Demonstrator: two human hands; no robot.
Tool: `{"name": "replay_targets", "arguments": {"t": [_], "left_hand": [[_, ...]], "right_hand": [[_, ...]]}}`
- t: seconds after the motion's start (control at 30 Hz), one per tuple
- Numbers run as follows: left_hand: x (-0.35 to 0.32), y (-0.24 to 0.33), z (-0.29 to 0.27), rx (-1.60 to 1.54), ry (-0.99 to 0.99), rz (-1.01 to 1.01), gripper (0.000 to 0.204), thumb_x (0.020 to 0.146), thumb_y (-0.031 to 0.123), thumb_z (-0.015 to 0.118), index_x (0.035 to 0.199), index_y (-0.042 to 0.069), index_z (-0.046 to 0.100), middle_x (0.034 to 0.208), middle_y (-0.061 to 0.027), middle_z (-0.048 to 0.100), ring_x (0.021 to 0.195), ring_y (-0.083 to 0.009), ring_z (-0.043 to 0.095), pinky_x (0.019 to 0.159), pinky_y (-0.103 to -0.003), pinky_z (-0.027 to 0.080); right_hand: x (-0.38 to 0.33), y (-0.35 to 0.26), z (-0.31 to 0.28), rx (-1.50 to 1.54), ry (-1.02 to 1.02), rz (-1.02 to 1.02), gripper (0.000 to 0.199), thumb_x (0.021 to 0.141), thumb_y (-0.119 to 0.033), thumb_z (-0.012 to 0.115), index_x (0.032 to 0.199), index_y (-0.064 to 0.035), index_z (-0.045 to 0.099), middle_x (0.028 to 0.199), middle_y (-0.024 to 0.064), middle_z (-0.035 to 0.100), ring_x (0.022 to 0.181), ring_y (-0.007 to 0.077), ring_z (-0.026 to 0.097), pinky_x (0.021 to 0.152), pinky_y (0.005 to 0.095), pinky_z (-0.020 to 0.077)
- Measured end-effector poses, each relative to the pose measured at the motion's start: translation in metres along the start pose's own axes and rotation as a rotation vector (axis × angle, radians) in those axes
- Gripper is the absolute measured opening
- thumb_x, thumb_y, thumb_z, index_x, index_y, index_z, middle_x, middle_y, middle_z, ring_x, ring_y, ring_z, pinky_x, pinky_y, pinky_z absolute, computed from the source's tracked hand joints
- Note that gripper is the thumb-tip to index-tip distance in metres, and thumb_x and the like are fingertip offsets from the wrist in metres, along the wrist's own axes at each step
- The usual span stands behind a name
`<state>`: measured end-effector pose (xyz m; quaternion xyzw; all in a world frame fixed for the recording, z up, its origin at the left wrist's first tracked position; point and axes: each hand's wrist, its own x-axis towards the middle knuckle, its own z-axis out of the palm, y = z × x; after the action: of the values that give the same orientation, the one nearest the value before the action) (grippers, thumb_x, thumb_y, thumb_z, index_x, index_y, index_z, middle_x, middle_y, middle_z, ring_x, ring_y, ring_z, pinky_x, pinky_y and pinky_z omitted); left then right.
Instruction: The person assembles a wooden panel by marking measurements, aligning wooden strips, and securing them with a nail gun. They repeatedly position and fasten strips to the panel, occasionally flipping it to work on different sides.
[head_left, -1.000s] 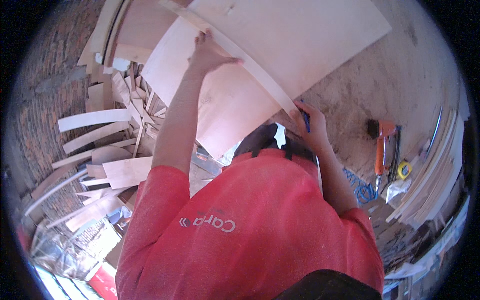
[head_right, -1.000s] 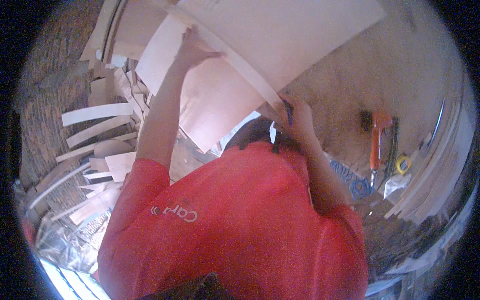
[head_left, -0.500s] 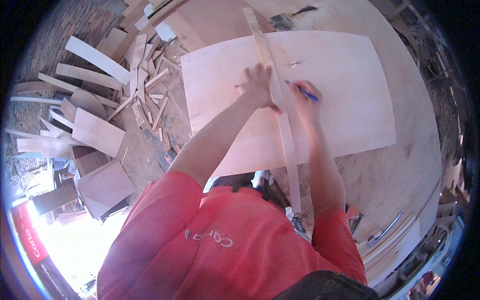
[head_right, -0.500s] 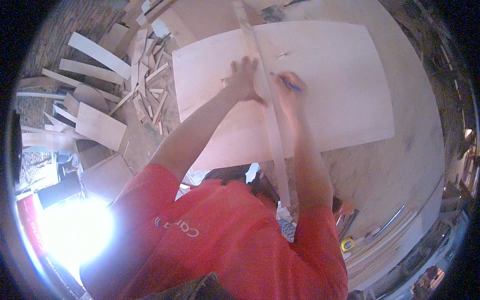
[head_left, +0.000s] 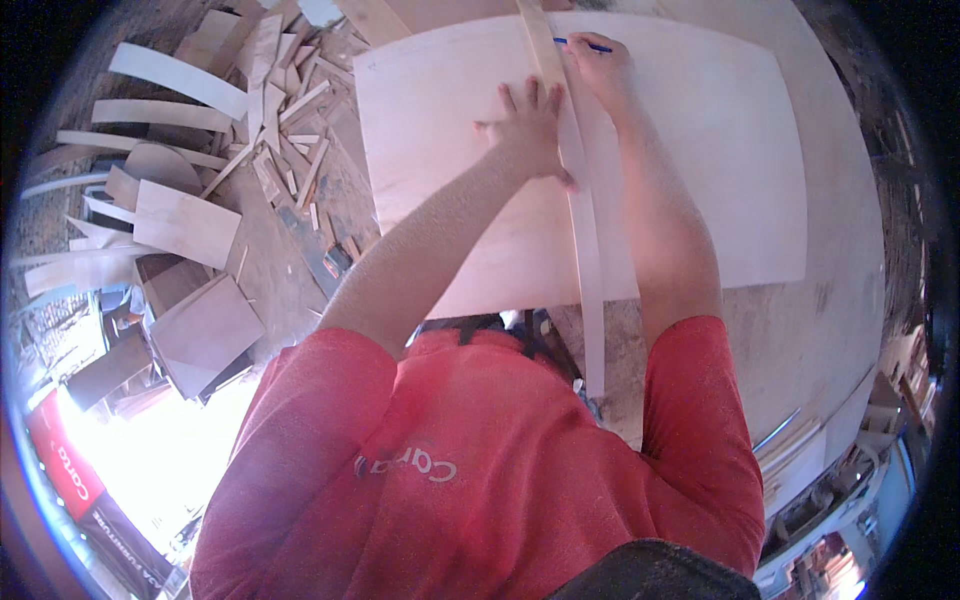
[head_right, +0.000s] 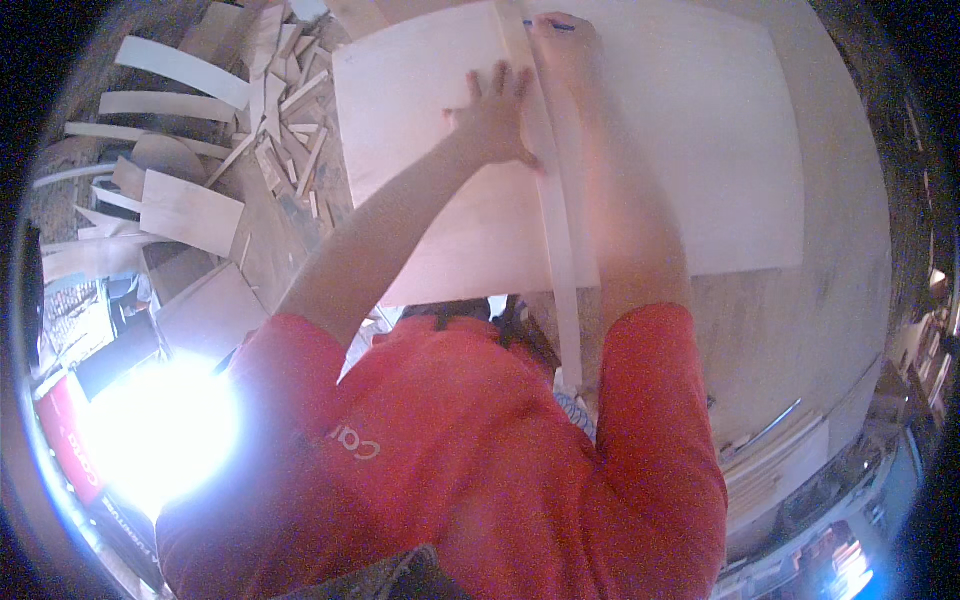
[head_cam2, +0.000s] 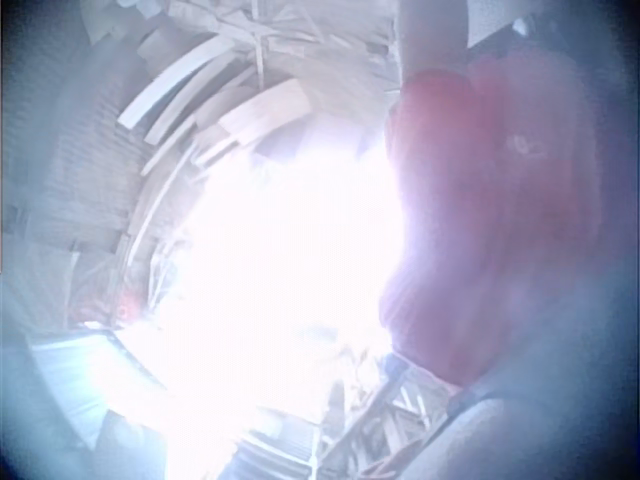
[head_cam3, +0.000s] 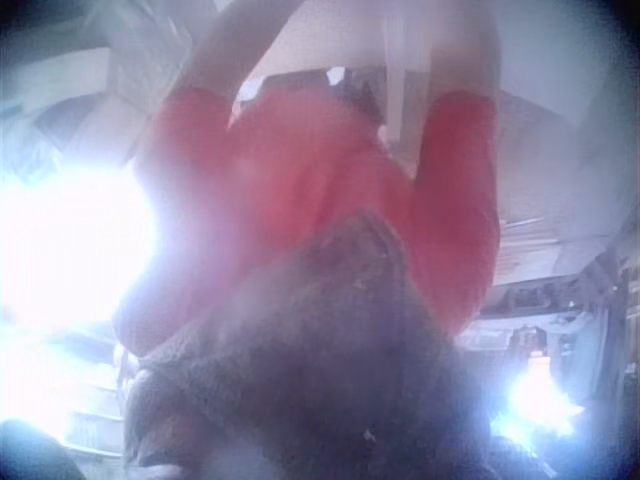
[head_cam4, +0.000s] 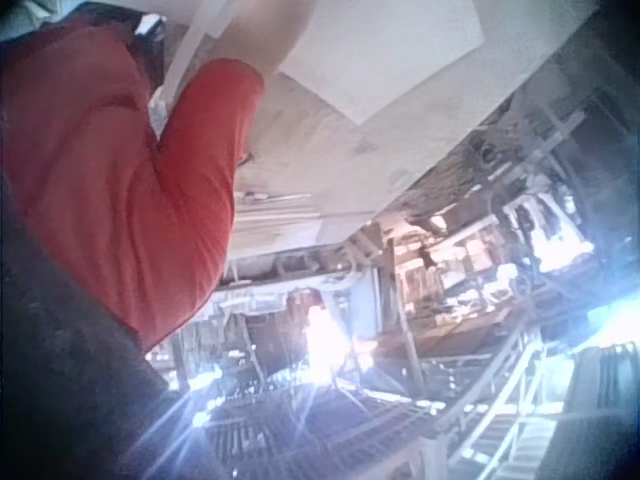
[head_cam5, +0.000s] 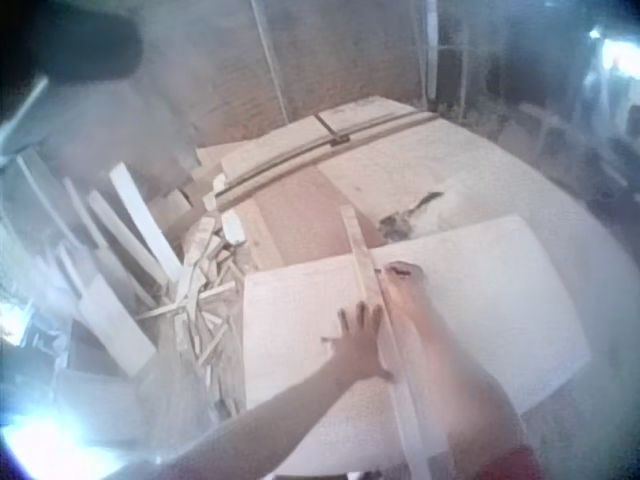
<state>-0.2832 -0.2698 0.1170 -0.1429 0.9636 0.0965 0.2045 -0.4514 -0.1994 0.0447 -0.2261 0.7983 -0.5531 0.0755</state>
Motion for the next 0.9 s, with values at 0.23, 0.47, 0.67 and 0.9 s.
{"name": "replay_targets", "arguments": {"t": [0.23, 0.47, 0.67, 0.9], "left_hand": [[0.010, 0.000, 0.003, 0.031, -0.011, 0.009, 0.152, 0.047, 0.065, 0.093, 0.163, 0.019, 0.006, 0.169, -0.0114, 0.009, 0.151, -0.0509, 0.012, 0.103, -0.078, 0.039], [0.030, -0.016, 0.021, 0.055, 0.072, 0.119, 0.152, 0.048, 0.067, 0.092, 0.162, 0.013, 0.007, 0.167, -0.0190, 0.011, 0.150, -0.0537, 0.014, 0.108, -0.074, 0.036], [0.046, -0.030, 0.025, 0.136, 0.089, 0.237, 0.157, 0.050, 0.065, 0.093, 0.159, -0.006, 0.005, 0.164, -0.0311, 0.017, 0.155, -0.0425, 0.011, 0.123, -0.059, 0.012], [0.079, -0.061, 0.024, 0.119, 0.014, 0.250, 0.159, 0.052, 0.068, 0.091, 0.158, -0.007, -0.001, 0.165, -0.0321, 0.010, 0.155, -0.0420, 0.010, 0.124, -0.055, 0.014]], "right_hand": [[-0.098, -0.018, -0.041, 0.183, 0.058, 0.087, 0.028, 0.103, -0.022, 0.061, 0.119, -0.0024, 0.070, 0.101, 0.0086, 0.076, 0.088, 0.0127, 0.070, 0.081, 0.0271, 0.0553], [-0.313, -0.040, -0.096, 0.174, 0.315, 0.275, 0.030, 0.105, -0.018, 0.057, 0.127, 0.0014, 0.066, 0.104, 0.0081, 0.073, 0.092, 0.0121, 0.068, 0.080, 0.0280, 0.0548], [-0.455, -0.055, -0.110, 0.046, 0.498, 0.512, 0.028, 0.102, -0.014, 0.061, 0.126, -0.0002, 0.067, 0.102, 0.0093, 0.074, 0.089, 0.0141, 0.069, 0.080, 0.0286, 0.0541], [-0.509, -0.080, -0.099, -0.246, 0.396, 0.267, 0.032, 0.090, -0.012, 0.068, 0.121, -0.0047, 0.067, 0.097, 0.0128, 0.071, 0.087, 0.0308, 0.069, 0.078, 0.0394, 0.0548]]}}
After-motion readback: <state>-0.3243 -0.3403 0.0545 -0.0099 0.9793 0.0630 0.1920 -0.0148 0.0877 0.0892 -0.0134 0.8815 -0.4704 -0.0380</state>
